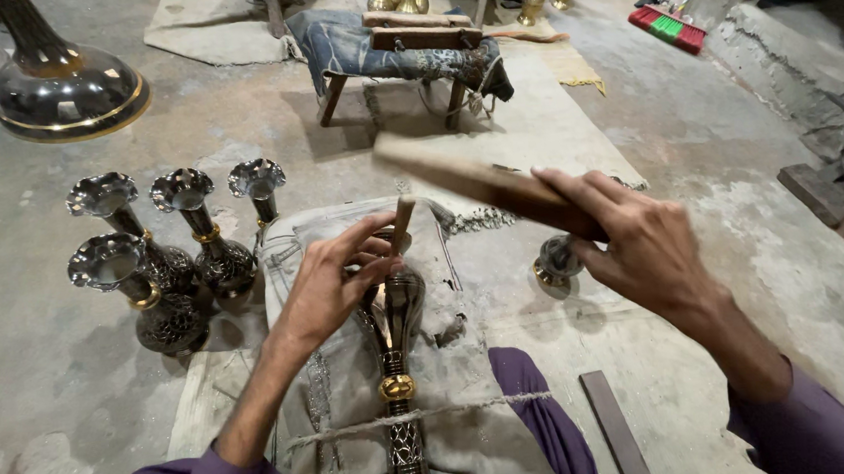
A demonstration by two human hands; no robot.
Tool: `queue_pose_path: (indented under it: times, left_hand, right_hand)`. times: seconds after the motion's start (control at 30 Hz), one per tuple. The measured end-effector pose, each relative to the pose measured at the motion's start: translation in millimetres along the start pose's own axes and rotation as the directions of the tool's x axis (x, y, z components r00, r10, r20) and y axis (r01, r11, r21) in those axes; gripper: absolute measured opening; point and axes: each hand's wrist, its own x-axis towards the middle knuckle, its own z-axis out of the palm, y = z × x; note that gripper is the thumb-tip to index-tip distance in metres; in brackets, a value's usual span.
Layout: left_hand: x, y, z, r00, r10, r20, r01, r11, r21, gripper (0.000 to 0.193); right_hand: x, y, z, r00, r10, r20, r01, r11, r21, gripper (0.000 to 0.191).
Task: The person sits on the floor of a metal craft workshop and decorates a brass vase with a small punch held against the vase surface, striking the punch with a wooden mallet to emboss patterns. The vase rests on a cloth-covered sandbag while the person works around its body, with finished vases nearby.
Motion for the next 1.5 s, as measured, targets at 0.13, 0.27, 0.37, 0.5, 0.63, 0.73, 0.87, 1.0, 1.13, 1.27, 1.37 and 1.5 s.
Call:
queue_pose_path:
  times: [0.13,0.27,0.37,0.5,0.63,0.73,0.87,1.0,1.13,1.27,1.37,1.5]
  left_hand:
    - [-2,-4,10,0.994,-0.023,-0.111,0.022,1.0,-0.007,0.049]
    - [-12,-3,16,0.968,-0.077,-0.237,0.077,0.997,-0.009,0.053]
    - [-15,-3,21,0.952,-0.15,-0.266,0.138,0.988,-0.064,0.054]
    - [-17,-3,27,0.931,-0.118,-0.346,0.105,0.993,-0.056,0.054]
    - [-19,-4,28,0.923,-0.16,-0.351,0.132,0.986,-0.101,0.054]
    - [-21,-3,30,0.92,-0.16,-0.357,0.121,0.984,-0.129,0.051]
    - [-24,-2,35,0.917,-0.136,-0.374,0.1,0.989,-0.112,0.054]
    - [-29,-1,40,0.896,-0.078,-0.437,0.061,0.997,-0.054,0.051]
    - [-30,-2,42,0.894,-0.011,-0.449,-0.001,1.0,-0.027,0.047]
    - [-32,-7,44,0.901,-0.051,-0.431,0.034,0.998,-0.046,0.046]
    - [-30,-12,44,0.92,-0.045,-0.39,0.018,0.997,-0.074,0.045]
    - [-27,-17,40,0.942,-0.022,-0.336,0.034,0.999,0.028,0.043]
  right_hand:
    - [17,-14,-12,0.993,-0.114,0.028,0.117,0.981,-0.157,0.08]
    - [34,-18,-13,0.997,-0.046,0.068,0.053,0.993,-0.106,0.079]
    - [46,-21,-11,0.988,-0.069,0.135,0.085,0.99,-0.117,0.072]
    - [56,-29,-10,0.989,-0.129,0.074,0.132,0.991,-0.037,0.076]
    - [65,-41,-14,0.977,-0.08,0.197,0.137,0.944,-0.299,0.064]
    - [67,-46,-18,0.975,-0.22,-0.035,0.221,0.975,0.023,0.086]
    - [69,-47,-19,0.98,-0.148,0.137,0.175,0.961,-0.215,0.082]
    - [68,-39,-15,0.979,-0.174,0.109,0.181,0.982,-0.057,0.074]
    - [62,-28,-11,0.972,-0.225,0.071,0.235,0.951,-0.203,0.057]
    - [52,-25,-10,0.978,-0.197,0.07,0.201,0.978,-0.053,0.072]
    - [46,-26,-10,0.986,-0.139,0.089,0.154,0.972,-0.179,0.065]
    - [37,-25,-9,0.988,-0.121,0.094,0.132,0.984,-0.121,0.073]
